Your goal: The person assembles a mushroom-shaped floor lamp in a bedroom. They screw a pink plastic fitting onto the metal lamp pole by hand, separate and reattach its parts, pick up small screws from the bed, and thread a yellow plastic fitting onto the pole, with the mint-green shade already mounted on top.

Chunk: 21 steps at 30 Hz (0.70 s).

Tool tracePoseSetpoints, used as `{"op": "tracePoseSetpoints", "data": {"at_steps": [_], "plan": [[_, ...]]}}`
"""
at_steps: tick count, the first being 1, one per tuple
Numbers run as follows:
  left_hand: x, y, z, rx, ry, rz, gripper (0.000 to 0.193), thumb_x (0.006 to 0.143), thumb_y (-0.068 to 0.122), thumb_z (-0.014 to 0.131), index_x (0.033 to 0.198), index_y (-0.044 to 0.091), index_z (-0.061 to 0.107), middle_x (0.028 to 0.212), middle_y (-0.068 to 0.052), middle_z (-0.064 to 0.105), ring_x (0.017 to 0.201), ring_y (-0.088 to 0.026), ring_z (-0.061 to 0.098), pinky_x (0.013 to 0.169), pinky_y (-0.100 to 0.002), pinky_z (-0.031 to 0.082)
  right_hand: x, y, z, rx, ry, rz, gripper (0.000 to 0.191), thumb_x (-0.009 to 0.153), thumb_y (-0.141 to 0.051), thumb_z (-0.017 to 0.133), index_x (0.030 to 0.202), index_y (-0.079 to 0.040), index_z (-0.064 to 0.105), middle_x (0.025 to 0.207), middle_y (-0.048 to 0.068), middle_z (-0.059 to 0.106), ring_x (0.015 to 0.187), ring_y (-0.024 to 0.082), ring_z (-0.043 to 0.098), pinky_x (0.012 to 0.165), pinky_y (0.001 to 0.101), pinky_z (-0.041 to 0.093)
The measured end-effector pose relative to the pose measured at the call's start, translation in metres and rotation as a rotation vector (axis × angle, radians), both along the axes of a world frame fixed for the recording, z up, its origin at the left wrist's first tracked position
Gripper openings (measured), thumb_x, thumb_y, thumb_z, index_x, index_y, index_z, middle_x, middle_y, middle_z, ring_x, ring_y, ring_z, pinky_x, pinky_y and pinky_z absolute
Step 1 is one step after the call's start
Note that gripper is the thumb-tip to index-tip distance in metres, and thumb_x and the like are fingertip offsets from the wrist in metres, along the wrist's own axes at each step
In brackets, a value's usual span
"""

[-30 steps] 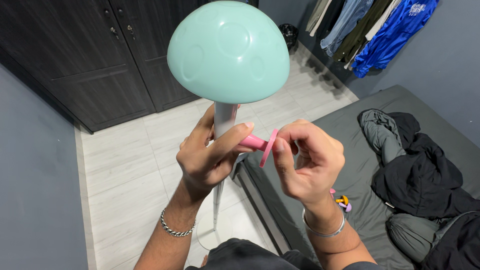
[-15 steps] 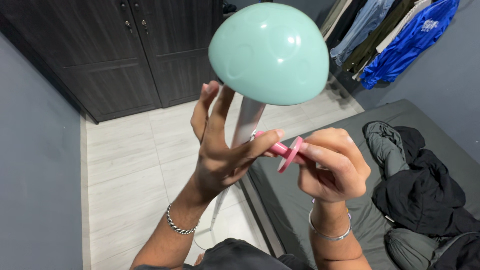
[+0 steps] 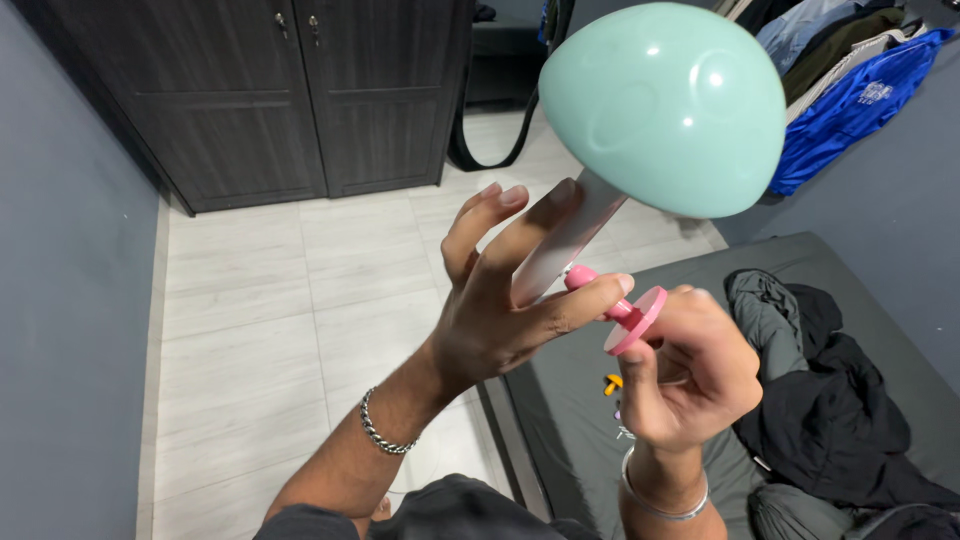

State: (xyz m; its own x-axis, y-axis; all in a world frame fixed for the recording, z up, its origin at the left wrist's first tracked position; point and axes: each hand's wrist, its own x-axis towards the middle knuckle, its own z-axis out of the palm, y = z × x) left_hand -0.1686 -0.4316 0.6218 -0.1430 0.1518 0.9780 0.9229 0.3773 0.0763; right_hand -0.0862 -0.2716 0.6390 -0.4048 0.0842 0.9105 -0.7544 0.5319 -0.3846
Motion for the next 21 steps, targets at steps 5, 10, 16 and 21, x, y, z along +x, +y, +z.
{"op": "tracePoseSetpoints", "data": {"at_steps": [5, 10, 16, 21], "plan": [[0.004, 0.003, 0.004, 0.018, -0.046, -0.082, 0.030, 0.104, 0.030, 0.083, 0.129, 0.036, 0.069, 0.156, -0.012, 0.044, 0.146, -0.028, 0.028, 0.125, -0.047, 0.032, -0.014, 0.012, -0.005, 0.194, 0.282, -0.166, 0.030, 0.097, -0.017, 0.084, 0.106, 0.001, 0.061, 0.103, 0.016, 0.071, 0.078, 0.018, 0.067, 0.066, 0.0222, 0.054], [0.001, 0.005, 0.003, 0.027, -0.011, -0.067, 0.028, 0.102, 0.032, 0.084, 0.127, 0.034, 0.070, 0.154, -0.011, 0.047, 0.145, -0.025, 0.027, 0.124, -0.047, 0.032, -0.013, 0.024, -0.007, 0.201, 0.255, -0.162, 0.023, 0.092, -0.009, 0.084, 0.101, -0.001, 0.064, 0.097, 0.017, 0.070, 0.077, 0.021, 0.068, 0.064, 0.0274, 0.053], [0.000, 0.005, -0.001, 0.013, 0.005, -0.068, 0.029, 0.105, 0.033, 0.081, 0.131, 0.037, 0.069, 0.159, -0.006, 0.046, 0.151, -0.021, 0.024, 0.127, -0.043, 0.028, -0.015, 0.025, 0.011, 0.289, 0.309, -0.134, 0.023, 0.090, -0.005, 0.085, 0.099, 0.000, 0.064, 0.094, 0.014, 0.069, 0.075, 0.020, 0.066, 0.063, 0.0271, 0.051], [-0.002, 0.008, -0.002, 0.047, 0.030, -0.058, 0.026, 0.105, 0.036, 0.081, 0.128, 0.037, 0.069, 0.155, -0.004, 0.048, 0.149, -0.022, 0.025, 0.126, -0.044, 0.028, -0.008, 0.007, 0.014, -0.011, 0.111, -0.111, 0.021, 0.097, -0.013, 0.076, 0.098, 0.001, 0.061, 0.092, 0.013, 0.065, 0.068, 0.013, 0.062, 0.058, 0.0227, 0.047]]}}
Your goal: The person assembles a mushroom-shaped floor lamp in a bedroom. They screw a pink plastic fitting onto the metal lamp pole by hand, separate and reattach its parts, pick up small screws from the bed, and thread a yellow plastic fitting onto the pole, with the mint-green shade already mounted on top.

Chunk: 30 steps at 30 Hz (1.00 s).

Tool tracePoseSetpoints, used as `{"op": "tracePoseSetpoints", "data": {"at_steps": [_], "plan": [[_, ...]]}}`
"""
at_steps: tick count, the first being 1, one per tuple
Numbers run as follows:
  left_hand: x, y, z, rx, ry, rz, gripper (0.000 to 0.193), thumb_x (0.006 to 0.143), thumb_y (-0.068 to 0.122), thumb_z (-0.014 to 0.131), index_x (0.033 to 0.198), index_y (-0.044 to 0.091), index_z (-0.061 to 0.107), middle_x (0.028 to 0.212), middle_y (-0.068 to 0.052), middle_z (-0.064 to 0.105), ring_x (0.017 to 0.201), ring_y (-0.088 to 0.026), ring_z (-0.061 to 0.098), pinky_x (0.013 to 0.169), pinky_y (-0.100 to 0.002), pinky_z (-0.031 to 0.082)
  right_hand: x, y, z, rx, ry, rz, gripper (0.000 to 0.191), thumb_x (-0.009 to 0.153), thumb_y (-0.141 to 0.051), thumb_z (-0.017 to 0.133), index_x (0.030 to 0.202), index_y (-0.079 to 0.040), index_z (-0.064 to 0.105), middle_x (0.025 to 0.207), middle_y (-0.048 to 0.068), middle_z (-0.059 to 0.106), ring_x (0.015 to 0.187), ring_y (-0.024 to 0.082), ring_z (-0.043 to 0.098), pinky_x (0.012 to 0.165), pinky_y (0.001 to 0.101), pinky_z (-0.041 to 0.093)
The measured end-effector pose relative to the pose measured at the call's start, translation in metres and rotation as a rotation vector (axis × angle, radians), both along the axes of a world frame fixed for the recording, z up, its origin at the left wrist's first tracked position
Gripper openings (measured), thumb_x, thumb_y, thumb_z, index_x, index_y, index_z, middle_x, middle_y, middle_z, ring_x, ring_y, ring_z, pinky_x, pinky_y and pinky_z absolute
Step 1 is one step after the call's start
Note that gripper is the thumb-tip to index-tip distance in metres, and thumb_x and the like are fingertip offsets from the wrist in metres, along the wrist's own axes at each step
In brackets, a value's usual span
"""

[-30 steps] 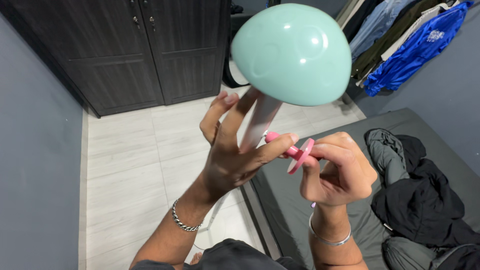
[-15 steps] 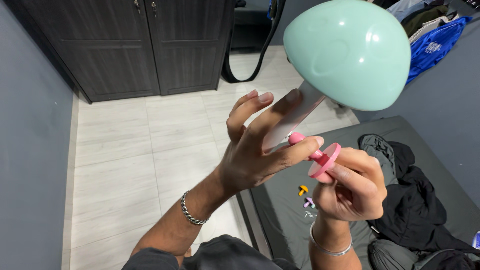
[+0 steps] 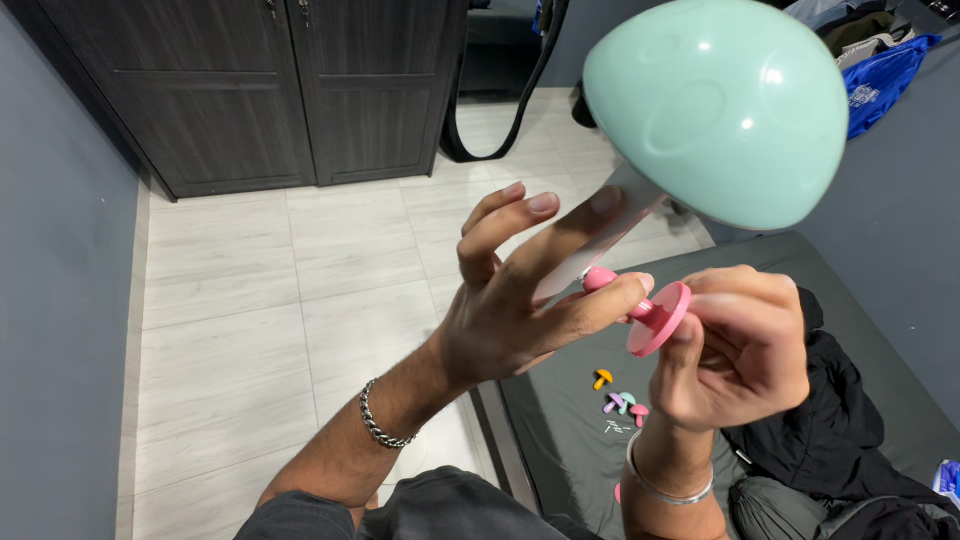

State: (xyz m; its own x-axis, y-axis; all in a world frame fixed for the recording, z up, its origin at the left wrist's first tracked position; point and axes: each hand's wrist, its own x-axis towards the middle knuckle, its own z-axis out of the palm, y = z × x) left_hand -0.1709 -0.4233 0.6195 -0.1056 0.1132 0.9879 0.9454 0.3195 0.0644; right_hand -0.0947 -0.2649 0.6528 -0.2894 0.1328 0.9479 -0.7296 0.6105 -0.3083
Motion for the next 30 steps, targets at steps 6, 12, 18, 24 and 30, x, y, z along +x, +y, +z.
{"op": "tracePoseSetpoints", "data": {"at_steps": [6, 12, 18, 24, 30], "plan": [[-0.001, 0.004, 0.001, 0.039, -0.006, -0.013, 0.025, 0.103, 0.033, 0.083, 0.125, 0.036, 0.071, 0.155, -0.002, 0.049, 0.148, -0.021, 0.029, 0.126, -0.044, 0.029, -0.010, 0.002, -0.010, -0.002, 0.075, 0.016, 0.023, 0.100, -0.012, 0.077, 0.104, 0.002, 0.059, 0.101, 0.014, 0.066, 0.071, 0.015, 0.063, 0.060, 0.0221, 0.047], [0.000, 0.002, 0.004, 0.037, -0.018, -0.014, 0.026, 0.104, 0.032, 0.084, 0.124, 0.038, 0.070, 0.162, -0.002, 0.044, 0.153, -0.019, 0.025, 0.129, -0.041, 0.027, -0.011, 0.010, -0.026, 0.085, 0.099, -0.073, 0.022, 0.100, 0.005, 0.083, 0.108, -0.001, 0.063, 0.103, 0.012, 0.062, 0.078, 0.018, 0.061, 0.068, 0.0263, 0.050], [0.001, 0.000, 0.005, 0.034, -0.020, -0.023, 0.025, 0.098, 0.035, 0.085, 0.119, 0.037, 0.071, 0.155, -0.004, 0.044, 0.145, -0.022, 0.025, 0.126, -0.045, 0.027, -0.008, 0.014, -0.020, 0.249, 0.181, -0.103, 0.032, 0.084, 0.013, 0.081, 0.103, 0.000, 0.059, 0.095, 0.013, 0.067, 0.076, 0.021, 0.066, 0.064, 0.0291, 0.052], [0.002, 0.000, 0.001, 0.004, -0.037, 0.009, 0.028, 0.103, 0.039, 0.082, 0.128, 0.039, 0.068, 0.162, -0.001, 0.044, 0.151, -0.018, 0.025, 0.128, -0.040, 0.027, -0.009, 0.022, -0.012, 0.395, 0.271, -0.162, 0.029, 0.083, 0.014, 0.080, 0.102, 0.002, 0.062, 0.093, 0.015, 0.067, 0.077, 0.025, 0.064, 0.062, 0.0325, 0.052], [0.001, -0.001, 0.001, 0.000, -0.024, 0.000, 0.028, 0.101, 0.044, 0.086, 0.122, 0.036, 0.070, 0.148, -0.004, 0.052, 0.141, -0.022, 0.029, 0.123, -0.047, 0.031, -0.014, 0.027, -0.009, 0.367, 0.349, -0.149, 0.019, 0.086, 0.006, 0.078, 0.096, 0.000, 0.063, 0.097, 0.015, 0.060, 0.073, 0.025, 0.062, 0.059, 0.0326, 0.053]]}}
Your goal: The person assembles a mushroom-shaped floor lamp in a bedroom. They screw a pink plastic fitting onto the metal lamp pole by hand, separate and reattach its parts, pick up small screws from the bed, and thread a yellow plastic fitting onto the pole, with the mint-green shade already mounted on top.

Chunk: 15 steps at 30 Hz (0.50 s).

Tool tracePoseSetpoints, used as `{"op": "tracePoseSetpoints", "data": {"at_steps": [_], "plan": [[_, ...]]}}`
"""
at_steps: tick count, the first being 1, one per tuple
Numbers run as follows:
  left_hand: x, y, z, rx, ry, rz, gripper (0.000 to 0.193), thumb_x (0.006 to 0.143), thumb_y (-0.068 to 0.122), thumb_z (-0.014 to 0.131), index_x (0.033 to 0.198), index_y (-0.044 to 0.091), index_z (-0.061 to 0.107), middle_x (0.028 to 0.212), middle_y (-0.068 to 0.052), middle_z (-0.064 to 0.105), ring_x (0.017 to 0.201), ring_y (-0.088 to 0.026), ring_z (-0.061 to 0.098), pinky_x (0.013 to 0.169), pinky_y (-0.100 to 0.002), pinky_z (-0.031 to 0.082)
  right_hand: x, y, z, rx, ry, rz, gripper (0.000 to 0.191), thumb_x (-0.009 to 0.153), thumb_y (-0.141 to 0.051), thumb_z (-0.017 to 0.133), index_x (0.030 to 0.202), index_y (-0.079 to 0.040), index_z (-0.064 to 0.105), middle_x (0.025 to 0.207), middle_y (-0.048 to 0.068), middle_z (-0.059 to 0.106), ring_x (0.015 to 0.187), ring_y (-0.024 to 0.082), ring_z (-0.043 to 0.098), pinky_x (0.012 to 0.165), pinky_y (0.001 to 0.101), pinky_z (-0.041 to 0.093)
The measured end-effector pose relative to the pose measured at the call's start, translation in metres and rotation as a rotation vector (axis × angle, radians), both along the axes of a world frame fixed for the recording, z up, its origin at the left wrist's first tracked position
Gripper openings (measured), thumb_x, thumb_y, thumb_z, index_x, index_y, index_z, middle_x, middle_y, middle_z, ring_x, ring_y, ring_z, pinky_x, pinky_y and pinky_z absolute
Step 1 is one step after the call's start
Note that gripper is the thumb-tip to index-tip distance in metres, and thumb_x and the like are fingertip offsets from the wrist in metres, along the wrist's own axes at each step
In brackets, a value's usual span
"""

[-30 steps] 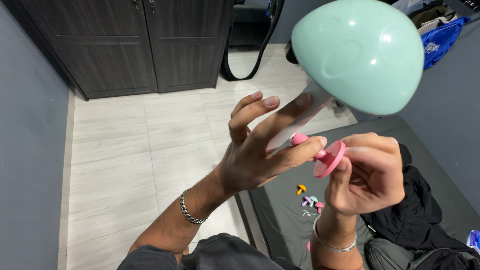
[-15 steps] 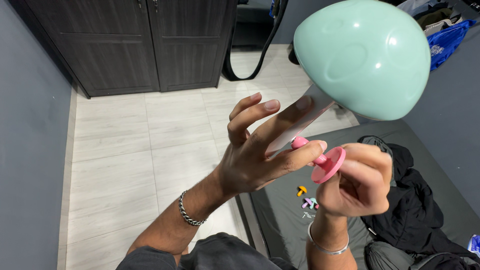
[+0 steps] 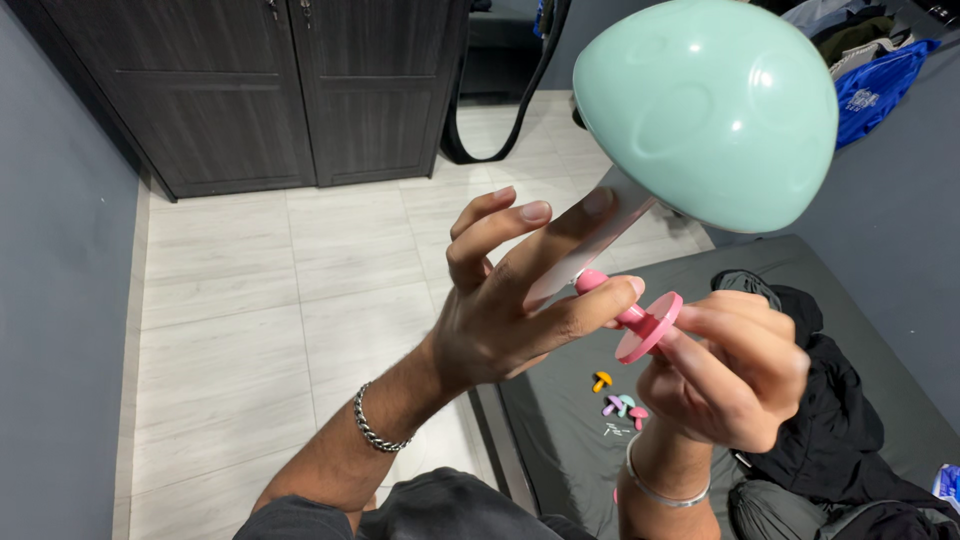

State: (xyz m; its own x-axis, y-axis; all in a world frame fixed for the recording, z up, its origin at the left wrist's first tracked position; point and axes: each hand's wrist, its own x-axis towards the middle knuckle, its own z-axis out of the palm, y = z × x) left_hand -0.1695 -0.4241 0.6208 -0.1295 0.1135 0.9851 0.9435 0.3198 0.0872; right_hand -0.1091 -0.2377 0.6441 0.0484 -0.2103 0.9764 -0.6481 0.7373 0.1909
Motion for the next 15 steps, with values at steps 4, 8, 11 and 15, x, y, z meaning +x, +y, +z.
{"op": "tracePoseSetpoints", "data": {"at_steps": [4, 8, 11, 15], "plan": [[0.002, -0.002, 0.007, -0.008, -0.012, -0.015, 0.028, 0.103, 0.037, 0.085, 0.126, 0.036, 0.069, 0.150, -0.003, 0.052, 0.145, -0.021, 0.028, 0.128, -0.046, 0.030, 0.001, -0.003, 0.000, 0.066, 0.013, 0.037, 0.018, 0.086, 0.000, 0.079, 0.094, 0.000, 0.063, 0.093, 0.014, 0.062, 0.072, 0.027, 0.065, 0.060, 0.0380, 0.056], [0.002, -0.008, 0.016, -0.036, -0.042, -0.066, 0.027, 0.095, 0.024, 0.085, 0.118, 0.027, 0.072, 0.144, -0.009, 0.054, 0.143, -0.027, 0.040, 0.125, -0.053, 0.035, 0.005, -0.009, 0.001, 0.076, -0.047, -0.040, 0.022, 0.091, 0.000, 0.084, 0.098, 0.001, 0.063, 0.095, 0.015, 0.064, 0.078, 0.027, 0.066, 0.060, 0.0344, 0.054], [-0.002, -0.008, 0.017, 0.011, -0.134, -0.293, 0.030, 0.092, 0.012, 0.083, 0.118, 0.018, 0.070, 0.147, -0.015, 0.052, 0.144, -0.039, 0.045, 0.115, -0.047, 0.048, 0.004, -0.011, 0.000, 0.008, -0.135, 0.001, 0.026, 0.093, -0.006, 0.085, 0.100, 0.002, 0.061, 0.094, 0.015, 0.066, 0.077, 0.026, 0.065, 0.062, 0.0329, 0.054], [-0.004, -0.001, 0.005, 0.096, -0.261, -0.502, 0.032, 0.094, 0.002, 0.078, 0.119, 0.015, 0.065, 0.153, -0.026, 0.042, 0.122, -0.024, 0.069, 0.095, -0.031, 0.060, 0.004, -0.014, -0.010, -0.085, -0.206, 0.090, 0.024, 0.099, -0.009, 0.079, 0.107, 0.004, 0.059, 0.096, 0.017, 0.069, 0.072, 0.022, 0.067, 0.064, 0.0291, 0.054]]}}
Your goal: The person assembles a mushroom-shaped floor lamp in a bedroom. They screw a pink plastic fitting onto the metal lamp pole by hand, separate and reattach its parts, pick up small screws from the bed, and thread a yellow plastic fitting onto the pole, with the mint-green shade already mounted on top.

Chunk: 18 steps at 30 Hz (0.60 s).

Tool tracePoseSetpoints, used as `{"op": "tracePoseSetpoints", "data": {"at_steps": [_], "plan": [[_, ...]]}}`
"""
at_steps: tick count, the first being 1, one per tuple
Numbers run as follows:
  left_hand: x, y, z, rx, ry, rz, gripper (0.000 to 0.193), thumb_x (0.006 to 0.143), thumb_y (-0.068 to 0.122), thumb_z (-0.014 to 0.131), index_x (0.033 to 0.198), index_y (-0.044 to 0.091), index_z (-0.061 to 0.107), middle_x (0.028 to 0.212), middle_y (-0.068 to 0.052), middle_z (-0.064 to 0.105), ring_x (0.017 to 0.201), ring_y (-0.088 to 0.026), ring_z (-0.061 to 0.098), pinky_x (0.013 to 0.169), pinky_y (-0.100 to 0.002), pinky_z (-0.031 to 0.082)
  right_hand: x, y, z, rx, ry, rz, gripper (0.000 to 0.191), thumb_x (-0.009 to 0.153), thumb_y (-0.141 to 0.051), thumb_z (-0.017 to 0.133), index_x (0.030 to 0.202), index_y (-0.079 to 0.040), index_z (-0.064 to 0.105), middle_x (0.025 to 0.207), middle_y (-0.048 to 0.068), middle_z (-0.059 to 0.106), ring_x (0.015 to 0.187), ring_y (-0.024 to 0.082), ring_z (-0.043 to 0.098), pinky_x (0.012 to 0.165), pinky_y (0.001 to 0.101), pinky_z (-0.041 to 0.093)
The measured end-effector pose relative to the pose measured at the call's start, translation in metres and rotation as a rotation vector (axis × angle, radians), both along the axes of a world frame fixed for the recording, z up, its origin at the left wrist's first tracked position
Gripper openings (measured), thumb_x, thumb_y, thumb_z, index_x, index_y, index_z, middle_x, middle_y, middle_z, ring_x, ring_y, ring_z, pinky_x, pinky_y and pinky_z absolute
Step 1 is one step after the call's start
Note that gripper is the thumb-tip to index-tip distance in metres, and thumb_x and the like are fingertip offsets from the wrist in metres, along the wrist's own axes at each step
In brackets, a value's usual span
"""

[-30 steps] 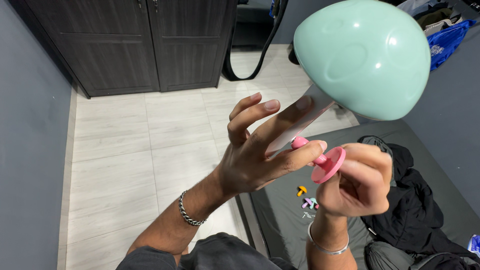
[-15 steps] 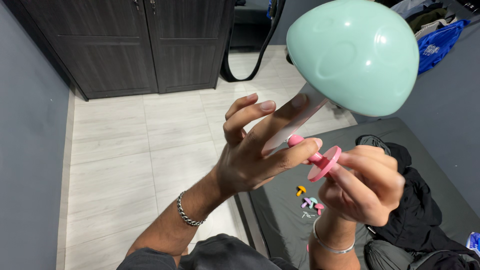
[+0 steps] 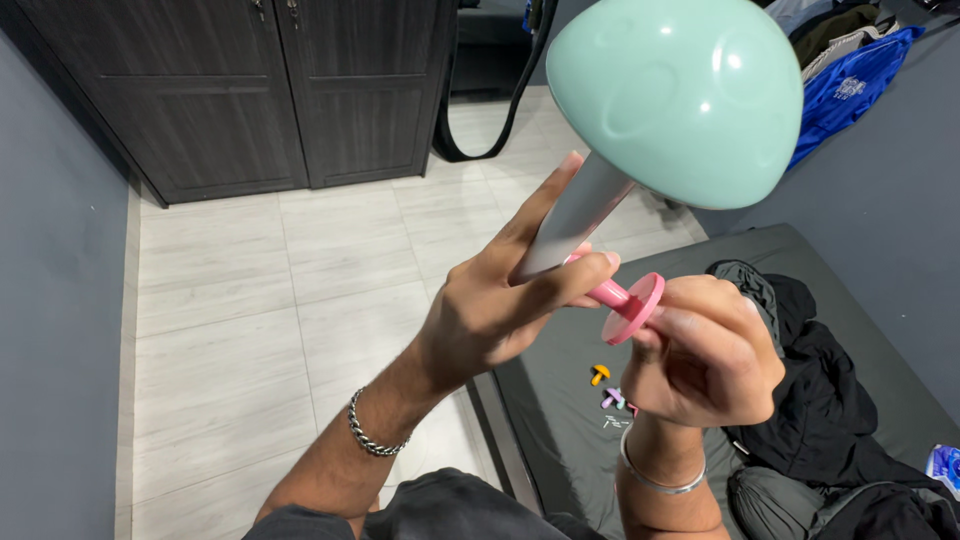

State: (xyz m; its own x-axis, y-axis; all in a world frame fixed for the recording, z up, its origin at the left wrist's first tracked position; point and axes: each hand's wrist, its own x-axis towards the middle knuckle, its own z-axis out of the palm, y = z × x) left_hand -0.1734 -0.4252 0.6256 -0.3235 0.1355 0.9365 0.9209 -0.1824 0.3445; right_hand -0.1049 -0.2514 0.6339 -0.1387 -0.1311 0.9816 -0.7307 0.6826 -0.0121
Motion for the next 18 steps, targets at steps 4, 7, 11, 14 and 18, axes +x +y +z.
{"op": "tracePoseSetpoints", "data": {"at_steps": [4, 7, 11, 14, 18], "plan": [[-0.001, 0.003, -0.016, -0.053, 0.031, 0.102, 0.034, 0.096, 0.000, 0.078, 0.125, 0.015, 0.066, 0.155, -0.022, 0.049, 0.127, -0.032, 0.070, 0.092, -0.028, 0.061, 0.007, -0.001, -0.015, -0.191, -0.147, 0.144, 0.026, 0.104, -0.007, 0.076, 0.115, 0.004, 0.055, 0.092, 0.016, 0.069, 0.068, 0.016, 0.065, 0.061, 0.0238, 0.051], [0.000, 0.003, -0.021, -0.049, 0.016, 0.053, 0.035, 0.098, 0.001, 0.078, 0.127, 0.015, 0.065, 0.155, -0.021, 0.051, 0.119, -0.025, 0.073, 0.091, -0.026, 0.061, 0.006, -0.001, -0.018, -0.206, -0.147, 0.109, 0.025, 0.103, -0.003, 0.075, 0.117, 0.005, 0.055, 0.086, 0.017, 0.068, 0.068, 0.017, 0.063, 0.062, 0.0248, 0.048], [0.000, 0.001, -0.021, -0.039, 0.003, 0.003, 0.034, 0.099, -0.001, 0.077, 0.127, 0.014, 0.066, 0.154, -0.020, 0.052, 0.118, -0.023, 0.074, 0.090, -0.025, 0.062, 0.010, -0.005, -0.015, -0.318, -0.193, 0.164, 0.024, 0.105, -0.001, 0.072, 0.115, 0.002, 0.050, 0.089, 0.014, 0.065, 0.069, 0.014, 0.065, 0.060, 0.0235, 0.052], [0.001, 0.000, -0.023, -0.024, -0.001, -0.001, 0.033, 0.098, 0.002, 0.078, 0.127, 0.015, 0.066, 0.154, -0.019, 0.052, 0.119, -0.023, 0.074, 0.089, -0.025, 0.062, 0.012, -0.007, -0.014, -0.315, -0.243, 0.171, 0.022, 0.103, 0.002, 0.072, 0.113, 0.001, 0.052, 0.087, 0.015, 0.066, 0.069, 0.014, 0.065, 0.058, 0.0235, 0.051], [0.003, 0.001, -0.024, -0.042, -0.012, 0.015, 0.034, 0.094, 0.010, 0.082, 0.124, 0.016, 0.067, 0.152, -0.019, 0.055, 0.114, -0.021, 0.075, 0.084, -0.024, 0.062, 0.002, 0.000, -0.015, -0.049, -0.029, -0.029, 0.028, 0.089, 0.009, 0.073, 0.109, 0.002, 0.054, 0.088, 0.018, 0.067, 0.069, 0.017, 0.063, 0.055, 0.0261, 0.049]]}}
